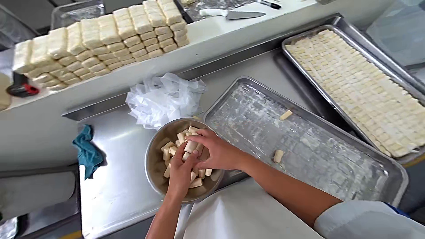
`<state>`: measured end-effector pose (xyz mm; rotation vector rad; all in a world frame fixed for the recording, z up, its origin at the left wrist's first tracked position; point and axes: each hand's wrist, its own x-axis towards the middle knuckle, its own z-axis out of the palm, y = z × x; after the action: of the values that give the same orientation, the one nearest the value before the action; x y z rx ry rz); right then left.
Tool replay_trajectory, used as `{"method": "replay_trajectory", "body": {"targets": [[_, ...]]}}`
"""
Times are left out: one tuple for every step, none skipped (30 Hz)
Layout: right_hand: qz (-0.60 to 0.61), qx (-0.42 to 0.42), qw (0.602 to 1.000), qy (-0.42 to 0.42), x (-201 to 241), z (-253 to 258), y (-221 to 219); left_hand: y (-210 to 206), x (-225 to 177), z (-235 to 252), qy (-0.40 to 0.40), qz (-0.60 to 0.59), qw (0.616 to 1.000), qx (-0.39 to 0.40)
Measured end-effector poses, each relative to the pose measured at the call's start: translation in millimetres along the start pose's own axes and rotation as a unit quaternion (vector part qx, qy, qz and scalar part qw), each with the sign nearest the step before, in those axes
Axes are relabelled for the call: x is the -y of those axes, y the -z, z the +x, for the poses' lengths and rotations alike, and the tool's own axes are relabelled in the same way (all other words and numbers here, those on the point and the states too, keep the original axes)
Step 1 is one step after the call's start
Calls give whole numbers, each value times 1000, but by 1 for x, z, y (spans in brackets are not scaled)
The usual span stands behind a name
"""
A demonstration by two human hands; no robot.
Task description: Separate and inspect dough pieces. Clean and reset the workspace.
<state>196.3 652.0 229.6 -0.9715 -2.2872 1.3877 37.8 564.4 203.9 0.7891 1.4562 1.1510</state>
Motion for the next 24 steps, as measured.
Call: {"method": "replay_trajectory", "body": {"targets": [[37,28,999,6,-3,6,-3,15,4,-1,-7,20,1000,-1],[73,49,996,9,-7,10,-5,27,7,-4,-18,46,999,6],[95,68,993,-1,-9,13,-8,37,9,-8,-27,69,997,13],[97,89,991,-22,-8,15,-11,44,11,-12,-36,88,995,14],[80,110,990,-40,-7,17,-15,47,14,-15,-44,105,993,6],[58,126,989,-52,-5,18,-18,48,17,-18,-55,114,992,-14],[46,127,989,-59,-3,19,-24,49,19,-20,-67,116,990,-43],[55,111,990,-63,-3,20,-30,49,22,-20,-78,111,988,-75],[85,84,990,-71,-4,21,-36,50,24,-20,-86,110,985,-101],[129,56,986,-85,-5,21,-42,53,25,-20,-87,115,983,-113],[187,32,977,-102,-6,21,-48,57,27,-20,-81,120,983,-113],[244,14,963,-116,-5,21,-52,61,29,-20,-72,122,984,-106],[281,4,952,-124,-3,20,-56,65,30,-21,-64,119,986,-98],[284,5,951,-126,-3,19,-58,67,31,-22,-62,118,987,-89],[257,7,958,-128,-3,18,-60,69,32,-23,-66,121,987,-82],[217,10,968,-126,-4,18,-60,69,31,-24,-69,121,987,-78],[185,14,975,-124,-5,19,-60,69,30,-24,-71,118,988,-75],[167,16,979,-118,-5,19,-60,68,29,-23,-75,113,988,-72],[163,22,980,-115,-5,19,-61,67,28,-22,-79,109,989,-62],[166,28,979,-113,-3,19,-63,67,27,-20,-82,108,989,-49],[175,34,978,-112,-2,18,-67,66,26,-19,-87,112,989,-39],[182,33,976,-112,-2,17,-71,65,26,-18,-90,119,988,-36],[190,27,975,-111,-3,17,-74,64,26,-17,-91,128,987,-41],[194,15,975,-110,-3,17,-77,62,25,-16,-92,146,984,-53]]}}
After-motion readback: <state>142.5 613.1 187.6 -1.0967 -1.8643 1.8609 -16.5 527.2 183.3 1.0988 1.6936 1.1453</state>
